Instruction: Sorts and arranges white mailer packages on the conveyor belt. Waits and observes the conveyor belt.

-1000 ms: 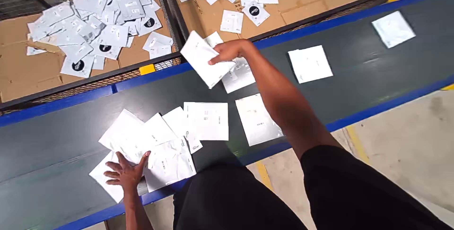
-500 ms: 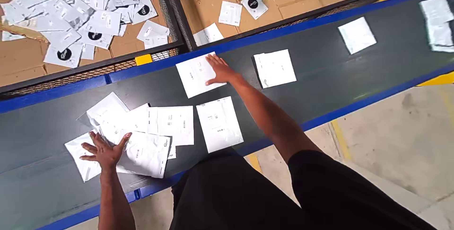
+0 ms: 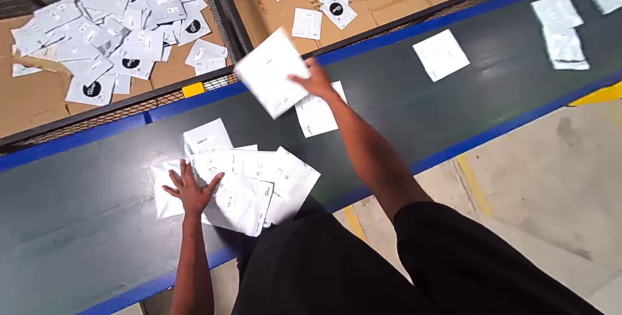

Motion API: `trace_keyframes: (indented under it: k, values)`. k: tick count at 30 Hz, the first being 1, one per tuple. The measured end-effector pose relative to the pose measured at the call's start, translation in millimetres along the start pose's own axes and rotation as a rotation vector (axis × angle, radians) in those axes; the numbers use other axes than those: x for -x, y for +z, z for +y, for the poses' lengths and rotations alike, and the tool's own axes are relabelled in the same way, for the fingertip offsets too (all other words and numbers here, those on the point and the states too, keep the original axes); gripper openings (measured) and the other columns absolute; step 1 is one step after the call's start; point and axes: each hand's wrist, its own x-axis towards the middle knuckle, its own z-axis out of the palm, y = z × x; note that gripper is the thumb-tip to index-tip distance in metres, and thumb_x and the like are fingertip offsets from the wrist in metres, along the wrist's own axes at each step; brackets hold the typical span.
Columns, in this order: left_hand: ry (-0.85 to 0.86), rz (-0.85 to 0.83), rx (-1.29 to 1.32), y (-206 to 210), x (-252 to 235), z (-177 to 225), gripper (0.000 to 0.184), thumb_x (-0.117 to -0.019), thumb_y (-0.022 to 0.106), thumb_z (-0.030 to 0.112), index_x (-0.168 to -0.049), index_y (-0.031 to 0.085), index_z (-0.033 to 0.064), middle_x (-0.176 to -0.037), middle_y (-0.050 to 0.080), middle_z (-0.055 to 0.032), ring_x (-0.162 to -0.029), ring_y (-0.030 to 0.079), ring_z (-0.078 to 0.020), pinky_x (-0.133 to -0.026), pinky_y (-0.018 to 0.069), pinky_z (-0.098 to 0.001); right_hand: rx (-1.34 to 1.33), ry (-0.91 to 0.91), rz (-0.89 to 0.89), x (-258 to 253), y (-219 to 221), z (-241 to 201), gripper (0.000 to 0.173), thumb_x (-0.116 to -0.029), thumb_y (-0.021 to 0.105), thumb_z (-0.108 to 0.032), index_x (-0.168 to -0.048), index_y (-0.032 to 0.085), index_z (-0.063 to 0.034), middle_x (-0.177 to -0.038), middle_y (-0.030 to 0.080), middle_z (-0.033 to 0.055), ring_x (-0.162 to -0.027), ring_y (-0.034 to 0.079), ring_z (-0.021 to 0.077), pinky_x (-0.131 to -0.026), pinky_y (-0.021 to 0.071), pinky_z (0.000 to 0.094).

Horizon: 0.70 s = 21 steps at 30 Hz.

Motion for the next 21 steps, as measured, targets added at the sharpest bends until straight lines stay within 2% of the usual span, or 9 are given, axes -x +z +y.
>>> trace_keyframes:
  k: [2,5,7,8,10,12,16,18,21]
  values:
    - [0.047,0.004,0.035,11.0,1.3,19.1,0.118,-0.0695,0.055,0.095,-0.154,0.046,0.013,-0.165,0.034,-0.0105,-0.155,0.016,-0.0449,-0.114,-0.0023,-0.0812,0.089,0.227,0.21,8.9,-38.5,38.5,0.11,-0.0755,0.08,-0.066,-0.154,0.036,-0.0027,-0.145,0.051,0.0277,-0.127,0.056,0.0442,-0.102,0.0494,0.0621]
    - [0.158,-0.012,0.218,17.6,-4.2,42.5,0.105,-0.0773,0.063,0.083,-0.153,0.048,0.0114,-0.163,0.039,-0.0115,-0.155,0.021,-0.0403,-0.118,0.001,-0.0772,0.318,0.313,-0.02,59.3,-19.9,86.9,0.128,-0.0665,0.077,-0.08,-0.159,0.031,-0.0051,-0.161,0.029,0.0317,-0.143,0.034,0.0559,-0.105,0.0374,0.076]
    - [0.119,0.008,0.356,5.2,-2.4,51.4,0.105,-0.0786,0.072,0.073,-0.154,0.043,0.0058,-0.164,0.031,-0.0205,-0.155,0.02,-0.0416,-0.124,0.0107,-0.0685,0.397,0.266,-0.155,104.5,19.8,86.1,0.133,-0.0661,0.068,-0.088,-0.164,0.022,-0.0112,-0.169,0.012,0.0276,-0.154,0.01,0.0528,-0.117,0.0184,0.0759]
    - [0.01,0.063,0.335,-3.0,1.0,51.5,0.112,-0.0762,0.073,0.074,-0.155,0.04,0.0022,-0.165,0.026,-0.0261,-0.153,0.018,-0.0462,-0.123,0.0147,-0.0671,0.417,0.209,-0.144,123.7,40.5,78.5,0.127,-0.069,0.063,-0.089,-0.165,0.024,-0.015,-0.17,0.012,0.0251,-0.155,0.008,0.0506,-0.119,0.014,0.0741]
    - [-0.246,0.053,0.169,-10.0,5.6,41.9,0.134,-0.0637,0.066,0.091,-0.157,0.033,0.0,-0.162,0.024,-0.0324,-0.15,0.02,-0.0523,-0.12,0.0172,-0.069,0.407,0.119,-0.102,154.6,80.2,53.4,0.107,-0.0769,0.054,-0.089,-0.16,0.038,-0.0241,-0.169,0.022,0.0179,-0.155,0.014,0.0467,-0.12,0.0145,0.0719]
    - [-0.292,-0.034,0.016,-1.0,18.4,37.4,0.144,-0.0537,0.057,0.102,-0.158,0.035,0.0046,-0.163,0.024,-0.0314,-0.15,0.021,-0.0531,-0.117,0.0165,-0.0726,0.39,0.069,-0.12,180.7,110.5,24.8,0.087,-0.0835,0.049,-0.085,-0.153,0.048,-0.0325,-0.166,0.033,0.0086,-0.154,0.021,0.0431,-0.118,0.0194,0.0717]
    - [-0.238,-0.062,0.064,-4.3,6.6,51.9,0.129,-0.0533,0.065,0.097,-0.149,0.05,0.012,-0.156,0.039,-0.0264,-0.143,0.034,-0.0492,-0.11,0.0281,-0.0723,0.317,-0.051,-0.182,192.1,155.1,-23.2,0.057,-0.0903,0.051,-0.076,-0.133,0.064,-0.0398,-0.161,0.042,-0.0011,-0.151,0.028,0.041,-0.112,0.0237,0.0723]
    - [-0.196,-0.102,0.142,-5.6,-0.7,61.8,0.127,-0.0566,0.074,0.087,-0.151,0.046,0.007,-0.151,0.044,-0.0263,-0.139,0.04,-0.0478,-0.107,0.0326,-0.0712,0.218,-0.104,-0.245,196.8,164.6,-38.0,0.063,-0.0894,0.059,-0.07,-0.136,0.063,-0.0293,-0.154,0.052,-0.0027,-0.146,0.038,0.0328,-0.111,0.0314,0.0647]
    - [-0.156,-0.207,0.323,-2.3,-9.7,70.5,0.126,-0.0626,0.085,0.069,-0.156,0.033,0.0011,-0.144,0.052,-0.0234,-0.133,0.049,-0.0412,-0.109,0.0358,-0.0659,0.061,-0.137,-0.304,180.3,167.1,-61.1,0.109,-0.0712,0.08,-0.07,-0.155,0.04,-0.0118,-0.14,0.061,0.0094,-0.13,0.057,0.0274,-0.109,0.0474,0.052]
